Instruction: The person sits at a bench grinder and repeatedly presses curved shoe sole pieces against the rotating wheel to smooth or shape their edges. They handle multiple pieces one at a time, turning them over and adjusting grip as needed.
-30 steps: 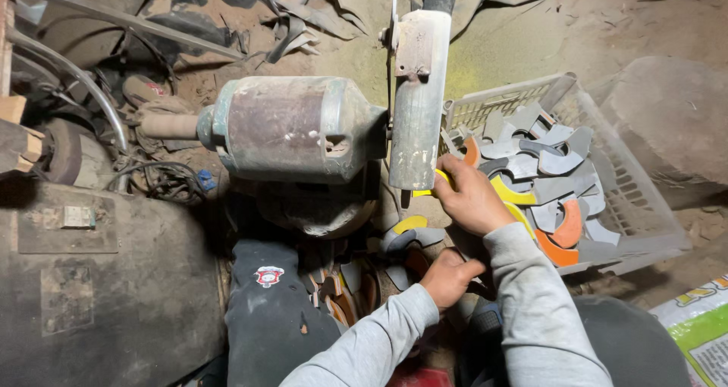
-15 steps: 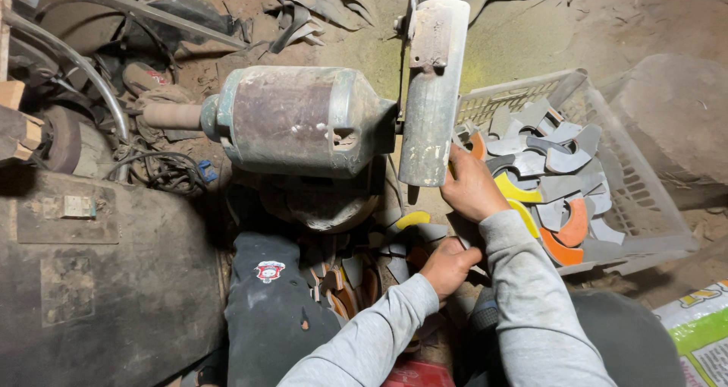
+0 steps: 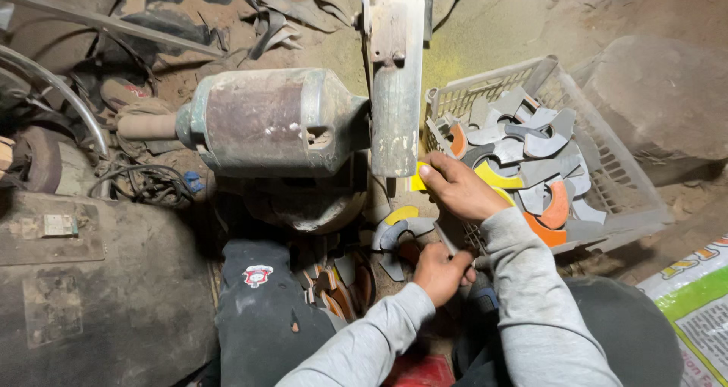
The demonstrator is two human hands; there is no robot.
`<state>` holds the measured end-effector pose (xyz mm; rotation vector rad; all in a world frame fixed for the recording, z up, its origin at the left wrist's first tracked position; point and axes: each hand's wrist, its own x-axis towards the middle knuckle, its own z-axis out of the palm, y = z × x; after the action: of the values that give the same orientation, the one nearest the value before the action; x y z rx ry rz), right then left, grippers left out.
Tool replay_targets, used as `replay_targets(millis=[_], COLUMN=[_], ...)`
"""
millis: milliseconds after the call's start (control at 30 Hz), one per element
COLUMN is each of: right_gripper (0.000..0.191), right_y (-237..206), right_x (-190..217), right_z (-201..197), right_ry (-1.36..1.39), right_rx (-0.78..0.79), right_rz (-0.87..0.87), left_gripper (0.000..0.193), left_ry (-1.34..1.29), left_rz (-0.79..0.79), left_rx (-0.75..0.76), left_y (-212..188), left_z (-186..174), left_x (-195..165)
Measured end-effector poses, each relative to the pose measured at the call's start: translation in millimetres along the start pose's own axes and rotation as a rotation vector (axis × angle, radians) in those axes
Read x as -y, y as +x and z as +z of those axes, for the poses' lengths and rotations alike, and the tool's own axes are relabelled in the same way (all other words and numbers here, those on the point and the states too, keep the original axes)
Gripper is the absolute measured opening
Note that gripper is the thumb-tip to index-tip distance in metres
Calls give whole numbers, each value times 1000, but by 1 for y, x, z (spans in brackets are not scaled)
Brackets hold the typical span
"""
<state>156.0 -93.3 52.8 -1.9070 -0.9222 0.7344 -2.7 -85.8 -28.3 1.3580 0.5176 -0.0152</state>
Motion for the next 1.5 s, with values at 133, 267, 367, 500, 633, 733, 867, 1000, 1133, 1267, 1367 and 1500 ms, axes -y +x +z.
replay_targets(millis=[133,267,367,500,633,733,867,1000,1133,1267,1367,1500], right_gripper=[36,35,36,36,36,38,45,45,44,50,49,48], right_y=[8,15,19,21,18,8,-17,-31,-37,-36,-34,-30], right_x=[8,18,24,26,19,14,17,35,48,51,50,49], right_z=[12,14,15,16,18,14,-4,-3,-4,-10,-12,-8], right_ry=[-227,-254,-246,-256,-274,-194,-213,-355,-271,-226,-253,-248], right_rx=[-165,-220,-244,-253,-228,-124,10,0,34,69,65,2], right_rz=[-81,-102,-101,-66,-50,-125,-192,148,42,-48,-59,-118], left_gripper=[20,15,15,19,16,15,21,45,46,43,32,29], left_ry=[-193,-287,-288,-293,-331,-311,-162,242,249,151,144,168], left_rz=[81,124,102,82,80,-124,-256,257,123,33,197,134], left_rx=[137,175,174,155,196,165,27,-259,-148,-73,3,53], left_y=[13,20,26,27,20,9,-1,1,10,20,34,48], left_z=[-8,-16,-19,-20,-20,-15,-11,-7,-2,3,4,4], left_x=[6,12,14,16,13,10,9,1,-14,-18,-11,2])
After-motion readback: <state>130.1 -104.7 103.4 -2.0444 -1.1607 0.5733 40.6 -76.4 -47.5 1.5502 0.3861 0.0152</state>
